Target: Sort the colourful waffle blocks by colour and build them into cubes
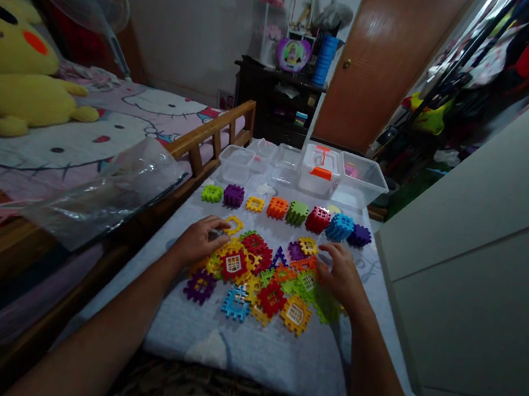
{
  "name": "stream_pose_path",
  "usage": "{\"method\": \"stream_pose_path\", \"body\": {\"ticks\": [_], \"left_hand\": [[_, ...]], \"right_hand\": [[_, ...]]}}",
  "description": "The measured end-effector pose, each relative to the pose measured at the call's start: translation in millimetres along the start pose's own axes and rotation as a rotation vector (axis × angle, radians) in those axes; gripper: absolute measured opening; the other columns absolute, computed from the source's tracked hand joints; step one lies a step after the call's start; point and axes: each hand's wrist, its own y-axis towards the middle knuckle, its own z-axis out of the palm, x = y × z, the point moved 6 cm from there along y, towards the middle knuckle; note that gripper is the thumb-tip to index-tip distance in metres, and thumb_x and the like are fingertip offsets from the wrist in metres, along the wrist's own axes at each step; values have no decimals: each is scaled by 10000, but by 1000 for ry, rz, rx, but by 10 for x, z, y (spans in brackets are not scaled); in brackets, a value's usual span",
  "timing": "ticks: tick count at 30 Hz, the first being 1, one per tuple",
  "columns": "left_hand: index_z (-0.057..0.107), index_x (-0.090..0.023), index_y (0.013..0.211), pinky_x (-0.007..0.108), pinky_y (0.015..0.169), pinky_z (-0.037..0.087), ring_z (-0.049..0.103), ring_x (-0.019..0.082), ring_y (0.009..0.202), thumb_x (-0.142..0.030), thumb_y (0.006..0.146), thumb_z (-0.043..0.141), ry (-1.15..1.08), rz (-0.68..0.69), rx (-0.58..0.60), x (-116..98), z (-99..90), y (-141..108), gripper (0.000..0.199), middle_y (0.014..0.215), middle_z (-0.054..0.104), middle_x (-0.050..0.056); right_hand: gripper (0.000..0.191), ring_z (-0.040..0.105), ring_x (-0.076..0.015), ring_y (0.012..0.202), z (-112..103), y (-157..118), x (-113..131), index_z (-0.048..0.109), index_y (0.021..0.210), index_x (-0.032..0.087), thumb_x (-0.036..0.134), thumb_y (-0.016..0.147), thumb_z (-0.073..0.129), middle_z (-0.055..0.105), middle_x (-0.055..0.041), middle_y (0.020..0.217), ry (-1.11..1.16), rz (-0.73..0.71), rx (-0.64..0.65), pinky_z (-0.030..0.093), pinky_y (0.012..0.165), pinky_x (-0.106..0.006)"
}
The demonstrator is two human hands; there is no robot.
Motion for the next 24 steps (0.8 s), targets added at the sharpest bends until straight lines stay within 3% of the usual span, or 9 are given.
{"method": "stream_pose_path", "body": {"ticks": [3, 7, 11, 17, 24], "left_hand": [[674, -210, 1022, 460, 1032, 467, 621, 269, 1119, -443, 861, 609, 72, 85, 30, -230, -39, -52, 291, 1143, 672, 91], [659, -226, 1080, 433, 1056, 448, 594, 265, 1180, -440, 849, 658, 149, 165, 156, -487, 46, -150, 315, 1213, 663, 77], [635, -191, 1147, 406, 1011, 461, 603, 273, 1150, -400, 873, 637, 317, 82, 181, -613, 187, -154, 344, 1204, 669, 108], [647, -178, 1071, 407, 944, 458, 622, 301, 1099, -478, 885, 606, 602, -72, 156, -723, 340, 12, 356, 1135, 691, 137], [674, -202, 968, 362, 811, 479, 671, 281, 983, -463, 829, 611, 732, -141, 175, -754, 427, 182, 302, 1016, 729, 107]], "right_hand": [[286, 613, -288, 1028, 148, -3, -77, 694, 1078, 148, 180, 829, 558, 664, -151, 1110, -34, 5, -51, 494, 932, -443], [244, 612, -283, 986, 230, 18, -161, 703, 1034, 154, 197, 867, 532, 671, -144, 1052, -39, 7, -79, 493, 910, -441], [227, 611, -272, 942, 272, 13, -163, 705, 1003, 162, 205, 890, 512, 677, -138, 1019, -26, -1, -66, 492, 886, -431], [217, 612, -265, 933, 305, 8, -184, 705, 986, 160, 184, 874, 520, 682, -131, 990, -9, 13, -72, 487, 876, -407], [215, 608, -257, 926, 309, 6, -190, 711, 974, 172, 181, 870, 523, 683, -123, 979, -12, 19, -71, 482, 867, -394]]}}
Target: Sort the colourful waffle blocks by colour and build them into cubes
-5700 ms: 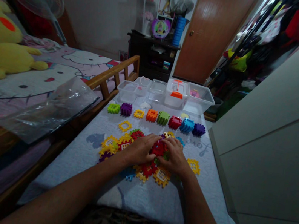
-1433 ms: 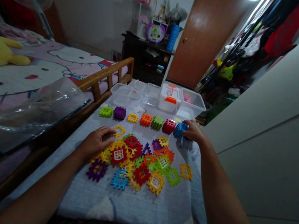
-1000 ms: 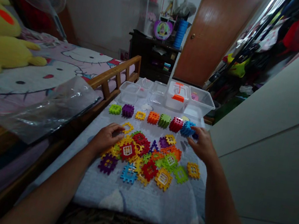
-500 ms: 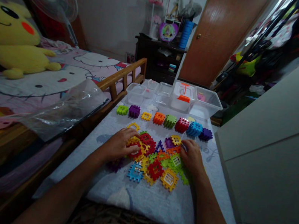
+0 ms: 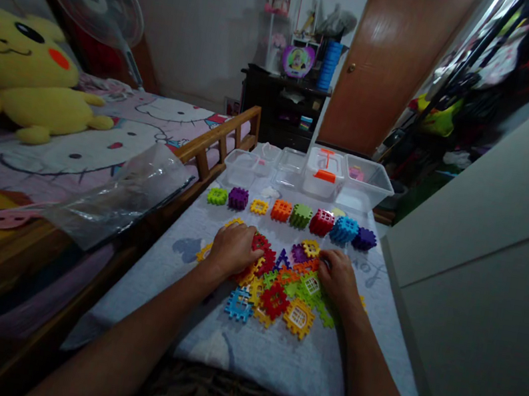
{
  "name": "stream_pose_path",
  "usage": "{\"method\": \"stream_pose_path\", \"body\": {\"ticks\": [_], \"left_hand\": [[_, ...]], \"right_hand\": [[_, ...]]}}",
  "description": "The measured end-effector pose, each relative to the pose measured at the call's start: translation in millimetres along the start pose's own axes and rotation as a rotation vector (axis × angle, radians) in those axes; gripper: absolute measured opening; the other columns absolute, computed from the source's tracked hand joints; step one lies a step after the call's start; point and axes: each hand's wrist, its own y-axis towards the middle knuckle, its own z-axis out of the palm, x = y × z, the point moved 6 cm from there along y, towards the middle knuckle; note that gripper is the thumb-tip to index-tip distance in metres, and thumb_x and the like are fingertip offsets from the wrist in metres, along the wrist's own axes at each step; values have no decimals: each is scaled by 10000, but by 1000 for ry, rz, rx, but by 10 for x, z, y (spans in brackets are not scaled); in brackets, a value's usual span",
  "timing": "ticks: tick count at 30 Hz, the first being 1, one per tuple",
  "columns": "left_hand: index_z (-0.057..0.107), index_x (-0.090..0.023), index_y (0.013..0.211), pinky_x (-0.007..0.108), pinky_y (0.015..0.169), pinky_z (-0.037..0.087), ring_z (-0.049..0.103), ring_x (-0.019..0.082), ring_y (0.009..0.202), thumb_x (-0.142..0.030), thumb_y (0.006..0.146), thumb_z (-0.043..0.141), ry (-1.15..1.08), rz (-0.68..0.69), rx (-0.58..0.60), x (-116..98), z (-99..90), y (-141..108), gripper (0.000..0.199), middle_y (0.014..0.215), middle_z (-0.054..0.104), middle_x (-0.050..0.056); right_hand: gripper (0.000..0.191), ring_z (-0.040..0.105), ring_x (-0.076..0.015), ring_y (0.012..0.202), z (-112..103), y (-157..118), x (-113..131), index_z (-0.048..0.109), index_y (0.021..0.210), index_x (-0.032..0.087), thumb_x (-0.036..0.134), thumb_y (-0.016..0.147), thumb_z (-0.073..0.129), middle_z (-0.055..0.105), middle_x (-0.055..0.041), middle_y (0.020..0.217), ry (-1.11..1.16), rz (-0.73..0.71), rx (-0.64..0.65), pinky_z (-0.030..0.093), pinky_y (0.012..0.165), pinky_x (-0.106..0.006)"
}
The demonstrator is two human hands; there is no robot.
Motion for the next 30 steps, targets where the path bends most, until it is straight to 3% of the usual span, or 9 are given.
{"method": "stream_pose_path", "body": {"ticks": [6, 15, 19, 25, 30], "left_hand": [[677, -199, 1021, 381, 836, 478, 685, 284, 962, -407, 781, 646, -10, 20, -37, -35, -16, 28, 320, 1002, 742, 107], [625, -219, 1264, 451, 950, 443, 674, 297, 968, -403, 771, 719, -163, 299, -118, -196, 36, 28, 534, 1010, 754, 90], [580, -206, 1332, 484, 1040, 393, 661, 296, 1026, -374, 760, 736, -259, 359, -152, -256, -25, 9, 617, 1059, 747, 86], [550, -204, 1343, 481, 1092, 369, 657, 266, 1054, -334, 754, 746, -425, 540, -215, -397, -70, -67, 634, 1115, 730, 72], [538, -199, 1343, 473, 1079, 393, 640, 276, 1088, -313, 757, 745, -407, 571, -198, -480, -18, -112, 632, 1164, 702, 93]], "right_hand": [[218, 602, -249, 917, 3, 0, 2, 708, 969, 165, 184, 883, 508, 678, -121, 970, 0, -3, 3, 480, 871, -391], [220, 607, -263, 938, -67, 20, 25, 711, 968, 185, 182, 855, 521, 680, -117, 977, 25, 10, -39, 488, 887, -421], [258, 587, -295, 1063, -209, 31, 207, 702, 1070, 185, 221, 870, 542, 686, -132, 1093, 53, -30, -127, 448, 980, -478], [612, 506, -323, 1241, -156, 15, 634, 556, 1360, 182, 403, 815, 724, 624, -151, 1301, 178, -200, 49, 406, 1061, -519], [543, 555, -317, 1176, -61, -5, 721, 584, 1319, 233, 340, 806, 728, 656, -123, 1234, 214, -217, 135, 415, 1044, -540]]}}
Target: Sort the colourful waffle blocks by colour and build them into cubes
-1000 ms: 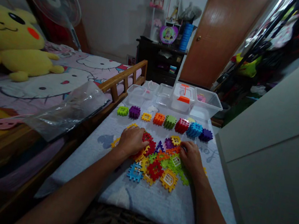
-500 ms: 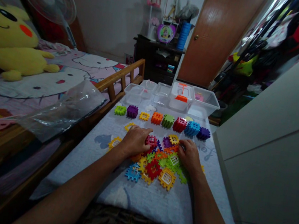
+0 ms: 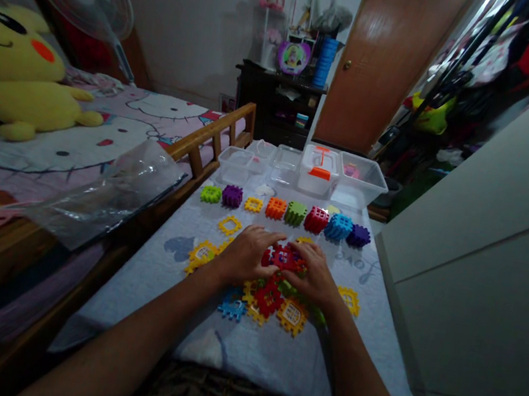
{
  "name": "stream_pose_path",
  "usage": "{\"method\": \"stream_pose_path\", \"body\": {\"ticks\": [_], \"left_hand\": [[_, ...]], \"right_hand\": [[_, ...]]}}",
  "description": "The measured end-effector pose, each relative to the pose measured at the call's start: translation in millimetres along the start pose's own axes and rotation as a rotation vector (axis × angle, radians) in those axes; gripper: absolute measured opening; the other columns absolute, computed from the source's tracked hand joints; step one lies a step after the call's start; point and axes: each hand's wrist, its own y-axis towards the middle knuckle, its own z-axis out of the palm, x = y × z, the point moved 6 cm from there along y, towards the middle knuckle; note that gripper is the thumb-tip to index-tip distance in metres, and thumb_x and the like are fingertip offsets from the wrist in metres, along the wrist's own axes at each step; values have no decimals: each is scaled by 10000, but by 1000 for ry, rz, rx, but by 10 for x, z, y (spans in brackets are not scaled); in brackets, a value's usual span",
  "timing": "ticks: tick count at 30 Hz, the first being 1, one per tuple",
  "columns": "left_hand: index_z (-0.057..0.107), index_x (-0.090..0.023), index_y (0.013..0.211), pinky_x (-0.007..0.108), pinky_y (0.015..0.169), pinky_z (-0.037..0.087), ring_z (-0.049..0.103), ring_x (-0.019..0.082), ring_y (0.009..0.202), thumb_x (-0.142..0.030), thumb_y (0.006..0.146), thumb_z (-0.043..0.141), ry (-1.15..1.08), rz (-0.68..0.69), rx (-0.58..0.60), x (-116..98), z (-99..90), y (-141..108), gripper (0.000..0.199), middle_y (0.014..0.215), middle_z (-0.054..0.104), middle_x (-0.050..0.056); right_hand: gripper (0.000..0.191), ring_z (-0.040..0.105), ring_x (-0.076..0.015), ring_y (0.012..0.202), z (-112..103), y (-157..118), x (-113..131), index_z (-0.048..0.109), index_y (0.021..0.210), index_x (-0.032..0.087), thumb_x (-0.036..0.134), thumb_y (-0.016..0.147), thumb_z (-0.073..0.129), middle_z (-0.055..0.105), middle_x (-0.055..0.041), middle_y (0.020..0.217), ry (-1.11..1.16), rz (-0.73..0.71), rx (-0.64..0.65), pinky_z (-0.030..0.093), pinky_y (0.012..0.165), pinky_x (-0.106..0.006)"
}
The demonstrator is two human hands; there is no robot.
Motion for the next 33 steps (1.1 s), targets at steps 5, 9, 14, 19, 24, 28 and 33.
{"method": "stream_pose_path", "body": {"ticks": [5, 9, 14, 19, 24, 28, 33], "left_hand": [[552, -217, 1311, 438, 1057, 422, 560, 283, 1199, -307, 777, 744, 27, -66, 65, 135, -102, -118, 575, 1292, 622, 105], [603, -239, 1211, 426, 1054, 424, 547, 278, 1196, -321, 787, 717, 50, -161, 94, 382, -345, -372, 447, 1258, 604, 85], [626, -237, 1156, 445, 1024, 428, 557, 302, 1165, -399, 733, 778, 114, -255, 188, 477, -461, -662, 478, 1224, 617, 93], [619, -246, 1138, 465, 976, 433, 589, 314, 1094, -377, 717, 789, 173, -283, 236, 411, -359, -708, 472, 1147, 661, 80], [607, -256, 1173, 472, 988, 418, 598, 316, 1098, -330, 725, 745, 159, -276, 210, 403, -326, -690, 474, 1165, 679, 78], [585, -255, 1203, 474, 1027, 406, 595, 308, 1115, -315, 719, 730, 154, -232, 167, 328, -410, -634, 509, 1191, 673, 79], [606, -205, 1136, 432, 975, 481, 619, 272, 1055, -288, 758, 702, 34, -153, 71, 94, -470, -357, 399, 1118, 669, 86]], "right_hand": [[461, 574, -308, 1106, -35, -14, -26, 613, 1216, 209, 280, 772, 714, 661, -118, 1134, -30, 54, -59, 435, 1017, -510], [438, 560, -314, 1116, -89, -44, -123, 606, 1207, 220, 288, 781, 684, 639, -117, 1153, -58, 118, -113, 437, 1001, -511], [405, 553, -322, 1095, -76, -53, -207, 619, 1181, 215, 315, 794, 682, 638, -119, 1125, -102, 141, -98, 435, 983, -520], [437, 529, -325, 1127, -65, -78, -236, 622, 1211, 215, 361, 806, 691, 623, -124, 1162, -127, 138, -97, 427, 991, -520], [445, 526, -325, 1139, -75, -108, -254, 627, 1221, 225, 366, 803, 690, 615, -120, 1163, -128, 131, -109, 431, 999, -521], [459, 525, -331, 1162, -79, -101, -209, 618, 1231, 247, 343, 790, 704, 606, -116, 1183, -104, 127, -107, 425, 1017, -538], [439, 537, -321, 1162, -76, -67, -92, 618, 1207, 235, 307, 787, 723, 625, -112, 1200, -46, 95, -71, 422, 1031, -529]]}}
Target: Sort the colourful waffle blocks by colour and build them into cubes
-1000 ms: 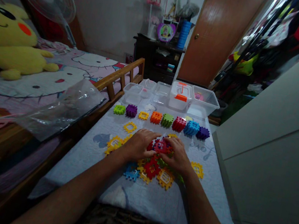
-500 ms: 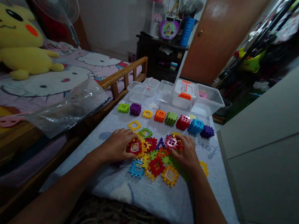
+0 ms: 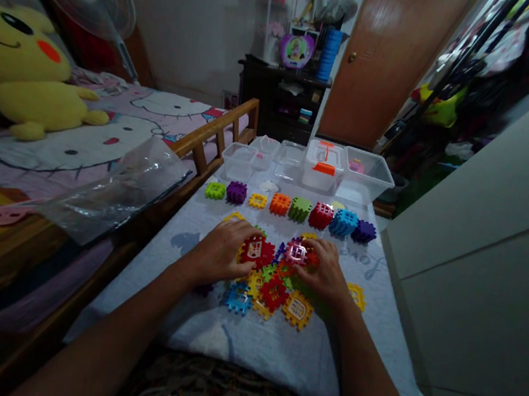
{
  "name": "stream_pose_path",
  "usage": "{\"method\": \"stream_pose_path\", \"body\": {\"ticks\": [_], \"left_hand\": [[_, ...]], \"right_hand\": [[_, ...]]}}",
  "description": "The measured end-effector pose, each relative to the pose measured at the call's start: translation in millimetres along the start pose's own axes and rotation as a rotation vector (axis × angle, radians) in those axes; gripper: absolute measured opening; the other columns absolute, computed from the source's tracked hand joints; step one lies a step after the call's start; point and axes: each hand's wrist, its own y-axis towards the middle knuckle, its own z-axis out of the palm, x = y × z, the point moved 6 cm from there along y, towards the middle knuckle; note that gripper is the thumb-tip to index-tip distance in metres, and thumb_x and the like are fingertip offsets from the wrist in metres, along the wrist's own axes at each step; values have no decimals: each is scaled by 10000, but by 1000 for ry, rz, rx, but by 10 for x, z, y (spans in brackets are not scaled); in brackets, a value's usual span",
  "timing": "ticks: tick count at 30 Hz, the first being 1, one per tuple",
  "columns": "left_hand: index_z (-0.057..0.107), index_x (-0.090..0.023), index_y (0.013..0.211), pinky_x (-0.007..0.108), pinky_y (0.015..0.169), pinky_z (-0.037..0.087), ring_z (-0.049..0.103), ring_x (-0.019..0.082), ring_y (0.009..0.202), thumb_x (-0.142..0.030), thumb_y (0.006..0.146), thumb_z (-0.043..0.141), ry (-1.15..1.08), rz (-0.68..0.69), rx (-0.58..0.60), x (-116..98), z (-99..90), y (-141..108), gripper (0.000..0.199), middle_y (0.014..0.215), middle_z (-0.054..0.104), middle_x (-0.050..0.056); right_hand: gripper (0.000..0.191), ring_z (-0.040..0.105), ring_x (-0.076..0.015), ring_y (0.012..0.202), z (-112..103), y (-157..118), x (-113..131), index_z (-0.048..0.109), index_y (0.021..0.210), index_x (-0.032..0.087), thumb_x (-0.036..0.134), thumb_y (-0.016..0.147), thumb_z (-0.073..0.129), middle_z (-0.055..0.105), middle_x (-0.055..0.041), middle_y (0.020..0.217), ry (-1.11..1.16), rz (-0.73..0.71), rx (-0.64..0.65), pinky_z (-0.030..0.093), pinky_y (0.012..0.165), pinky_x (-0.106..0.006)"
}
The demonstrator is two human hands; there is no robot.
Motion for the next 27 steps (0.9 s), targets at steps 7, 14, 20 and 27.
{"method": "stream_pose_path", "body": {"ticks": [7, 14, 20, 27], "left_hand": [[561, -211, 1309, 467, 1035, 488, 617, 282, 1175, -277, 764, 727, -165, 83, -26, -193, 324, 317, 573, 1283, 650, 117], [562, -210, 1324, 491, 1029, 493, 618, 299, 1191, -257, 756, 760, -225, 69, 2, -180, 553, 422, 604, 1307, 644, 129], [565, -187, 1310, 456, 996, 512, 626, 297, 1173, -207, 734, 778, -243, 69, 36, -184, 634, 498, 614, 1282, 647, 132], [568, -198, 1288, 436, 967, 519, 640, 281, 1124, -242, 748, 774, -265, 92, -9, -169, 652, 489, 580, 1229, 656, 111]], "right_hand": [[444, 561, -307, 1138, 43, -21, 48, 623, 1215, 235, 312, 794, 744, 630, -111, 1178, 48, -40, 25, 446, 1020, -515], [472, 550, -314, 1115, 90, -19, 15, 640, 1219, 226, 342, 780, 771, 647, -117, 1162, -8, -49, 49, 434, 1004, -522], [543, 543, -324, 1106, 103, -27, -27, 618, 1272, 208, 335, 768, 777, 647, -128, 1170, -27, -24, 86, 429, 979, -521], [632, 542, -334, 1132, 132, -30, -108, 572, 1341, 223, 374, 767, 788, 644, -134, 1221, -9, 5, 120, 415, 993, -525]]}}
